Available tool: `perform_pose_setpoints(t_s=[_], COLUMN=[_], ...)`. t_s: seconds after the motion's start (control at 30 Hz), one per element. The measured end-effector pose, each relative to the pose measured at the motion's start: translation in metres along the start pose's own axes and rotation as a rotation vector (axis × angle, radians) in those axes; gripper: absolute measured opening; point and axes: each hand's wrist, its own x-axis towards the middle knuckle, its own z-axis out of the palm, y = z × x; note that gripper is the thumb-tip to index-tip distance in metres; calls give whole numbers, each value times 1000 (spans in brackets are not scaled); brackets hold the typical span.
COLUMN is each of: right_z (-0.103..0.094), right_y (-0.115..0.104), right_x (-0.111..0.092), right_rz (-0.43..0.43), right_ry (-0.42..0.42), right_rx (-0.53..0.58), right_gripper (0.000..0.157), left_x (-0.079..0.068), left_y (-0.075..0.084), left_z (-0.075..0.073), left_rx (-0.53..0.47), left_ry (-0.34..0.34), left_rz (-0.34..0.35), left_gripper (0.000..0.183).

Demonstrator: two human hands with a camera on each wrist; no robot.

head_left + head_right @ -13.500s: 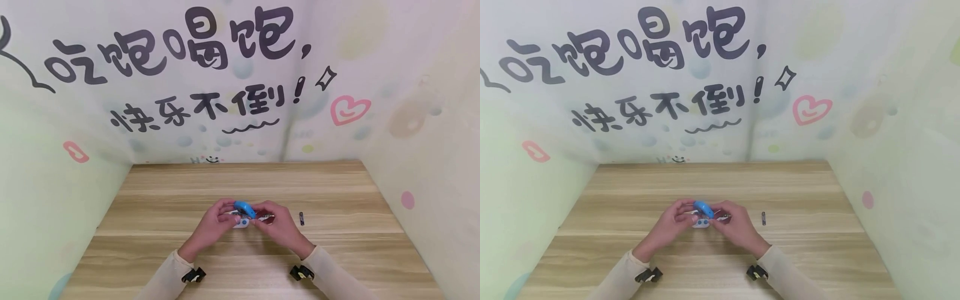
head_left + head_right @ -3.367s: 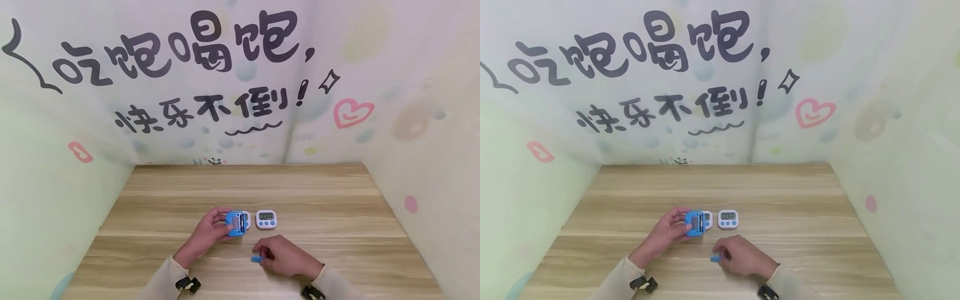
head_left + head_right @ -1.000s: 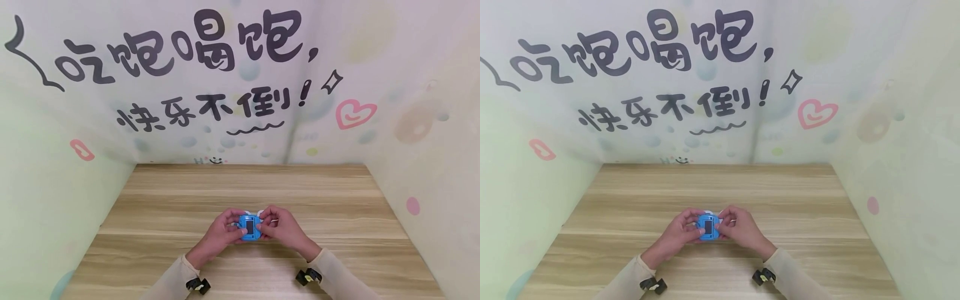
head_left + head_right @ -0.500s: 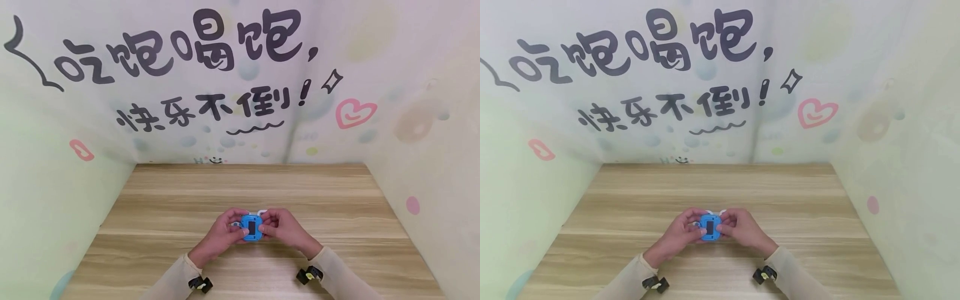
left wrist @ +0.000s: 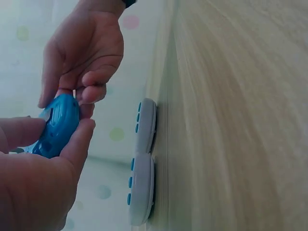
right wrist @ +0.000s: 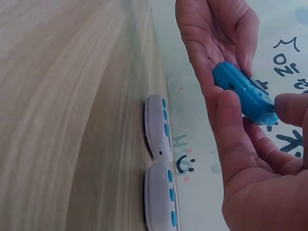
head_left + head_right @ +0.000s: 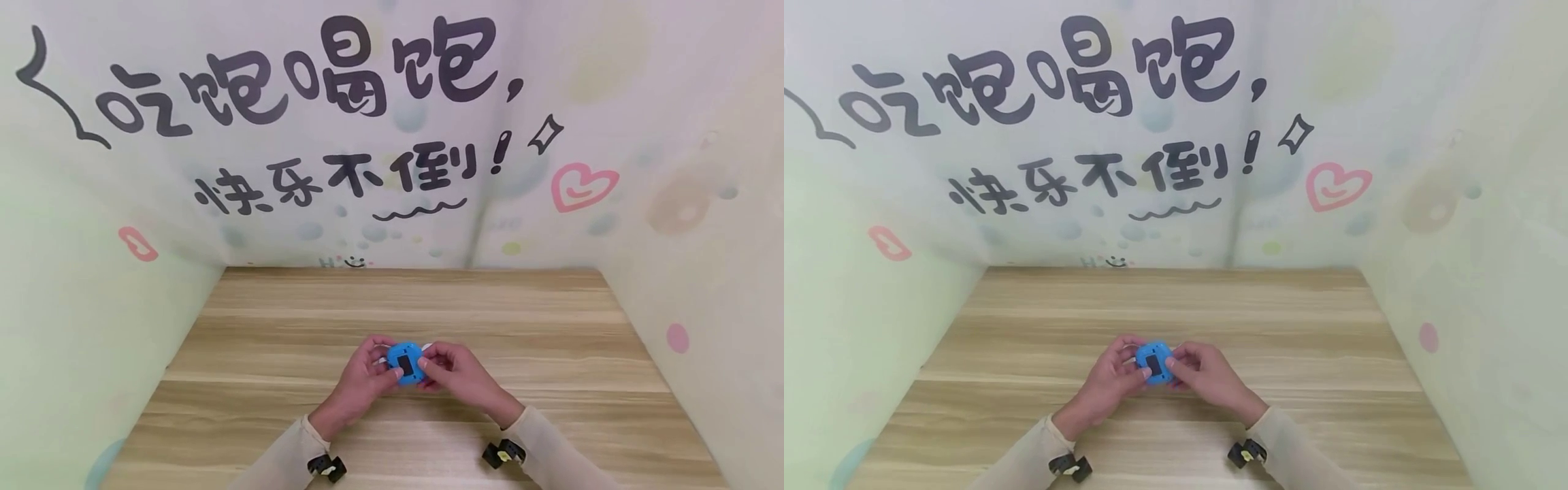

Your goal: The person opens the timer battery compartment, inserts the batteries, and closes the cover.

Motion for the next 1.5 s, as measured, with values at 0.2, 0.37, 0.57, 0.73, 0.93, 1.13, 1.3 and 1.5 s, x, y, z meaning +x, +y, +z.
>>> perform_pose_setpoints(t_s=[0.2,0.37,0.57,0.73,0.93,1.13,1.3,1.5], right_z=[1,1,0,1,6,15,25,38], right_y=[0,0,1,-2,-4,-5,-4,-3], right_x=[-2,-4,-2,0,7,17,29,46], right_rz=[-20,-49,-76,-84,-134,-217,-229,-255], right_ry=[24,69,116,112,93,70,57,40], right_rx=[51,9,-141,-130,-177,-264,-294,-338], right_gripper=[27,15,18,21,36,48,49,51], left_x=[2,2,1,-1,-4,-7,-11,-13], left_y=[-1,-2,1,0,-1,0,2,4], left_z=[2,3,4,1,-12,-32,-49,-63], left_rx=[23,58,67,51,46,41,122,286], left_ry=[80,87,76,110,129,85,57,104], left_rz=[38,51,36,44,25,-26,-55,-44], left_gripper=[46,50,57,56,55,66,72,69])
